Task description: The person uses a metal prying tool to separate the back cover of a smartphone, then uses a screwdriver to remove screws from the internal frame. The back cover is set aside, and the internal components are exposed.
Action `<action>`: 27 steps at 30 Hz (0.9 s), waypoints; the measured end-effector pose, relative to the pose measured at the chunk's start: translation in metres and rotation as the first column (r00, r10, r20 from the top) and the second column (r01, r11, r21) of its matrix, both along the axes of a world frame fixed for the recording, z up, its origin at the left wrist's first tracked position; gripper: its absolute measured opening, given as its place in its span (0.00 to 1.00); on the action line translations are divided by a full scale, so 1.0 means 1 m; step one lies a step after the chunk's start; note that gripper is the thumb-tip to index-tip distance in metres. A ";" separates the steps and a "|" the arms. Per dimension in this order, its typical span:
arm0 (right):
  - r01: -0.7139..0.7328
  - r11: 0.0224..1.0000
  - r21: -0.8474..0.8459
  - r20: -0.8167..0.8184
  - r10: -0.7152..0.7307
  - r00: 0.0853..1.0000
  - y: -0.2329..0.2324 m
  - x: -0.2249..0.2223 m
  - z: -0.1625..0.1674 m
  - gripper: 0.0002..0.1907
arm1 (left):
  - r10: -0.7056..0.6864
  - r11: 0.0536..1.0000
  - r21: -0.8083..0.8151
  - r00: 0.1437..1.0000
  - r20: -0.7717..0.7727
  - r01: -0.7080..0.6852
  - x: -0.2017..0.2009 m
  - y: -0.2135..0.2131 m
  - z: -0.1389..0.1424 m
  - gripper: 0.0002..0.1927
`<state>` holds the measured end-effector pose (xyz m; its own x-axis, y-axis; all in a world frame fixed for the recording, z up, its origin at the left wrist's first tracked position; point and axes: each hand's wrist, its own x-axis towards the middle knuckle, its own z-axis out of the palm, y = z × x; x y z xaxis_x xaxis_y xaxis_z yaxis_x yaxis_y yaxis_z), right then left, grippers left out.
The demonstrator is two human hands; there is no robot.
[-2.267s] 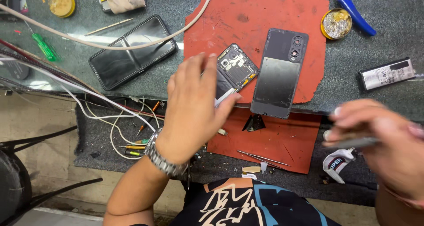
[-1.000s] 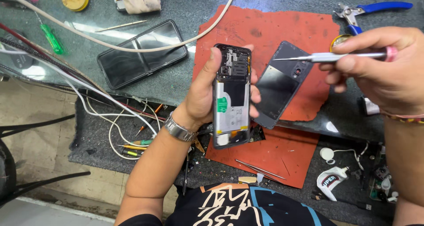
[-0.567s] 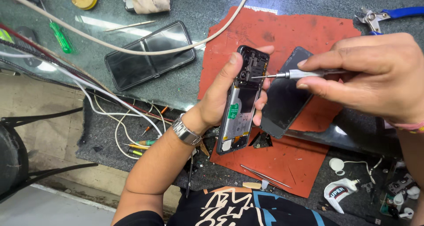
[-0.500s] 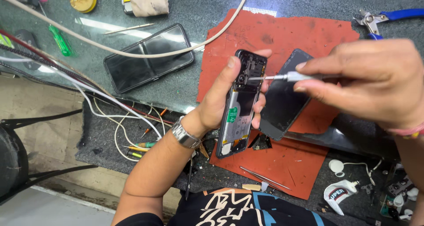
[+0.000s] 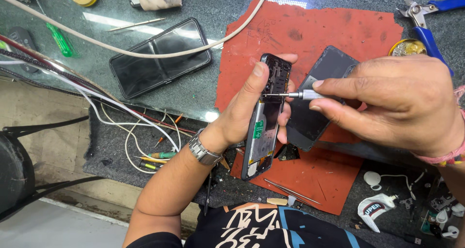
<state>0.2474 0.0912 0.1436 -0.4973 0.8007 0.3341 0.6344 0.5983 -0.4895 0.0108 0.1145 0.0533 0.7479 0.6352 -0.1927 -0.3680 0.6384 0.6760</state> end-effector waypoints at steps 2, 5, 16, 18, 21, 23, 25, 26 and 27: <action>-0.015 0.999 0.037 0.034 0.014 0.999 -0.001 0.000 0.002 0.10 | -0.022 0.998 0.058 0.999 -0.024 0.023 -0.001 -0.001 0.003 0.45; -0.064 0.992 0.112 0.114 0.051 0.992 -0.005 0.002 0.009 0.11 | 0.002 0.993 0.115 0.997 -0.080 0.007 0.002 -0.001 0.007 0.46; -0.218 0.973 0.074 0.222 0.197 0.955 -0.013 0.015 0.016 0.22 | 0.028 0.986 0.164 0.990 -0.140 -0.005 0.004 -0.003 0.014 0.47; -0.239 0.969 0.059 0.239 0.219 0.946 -0.015 0.015 0.016 0.23 | 0.029 0.989 0.149 0.991 -0.128 -0.010 0.005 -0.002 0.013 0.46; -0.236 0.970 0.053 0.242 0.217 0.946 -0.014 0.010 0.019 0.22 | 0.035 0.987 0.159 0.992 -0.123 -0.015 0.005 -0.002 0.012 0.47; -0.099 0.995 0.008 0.241 0.094 0.966 -0.015 0.002 0.020 0.20 | 0.041 0.983 0.184 0.990 -0.132 -0.016 0.005 -0.003 0.013 0.47; 0.167 0.983 -0.082 0.257 -0.141 0.956 -0.018 -0.009 0.017 0.18 | 0.048 0.978 0.208 0.988 -0.144 -0.018 0.005 -0.004 0.014 0.47; 0.163 0.983 -0.083 0.196 -0.144 0.970 -0.019 -0.009 0.017 0.16 | 0.053 0.976 0.219 0.987 -0.151 -0.019 0.006 -0.005 0.014 0.47; 0.159 0.984 -0.085 0.133 -0.147 0.980 -0.020 -0.010 0.017 0.13 | 0.057 0.973 0.230 0.986 -0.159 -0.019 0.006 -0.005 0.015 0.47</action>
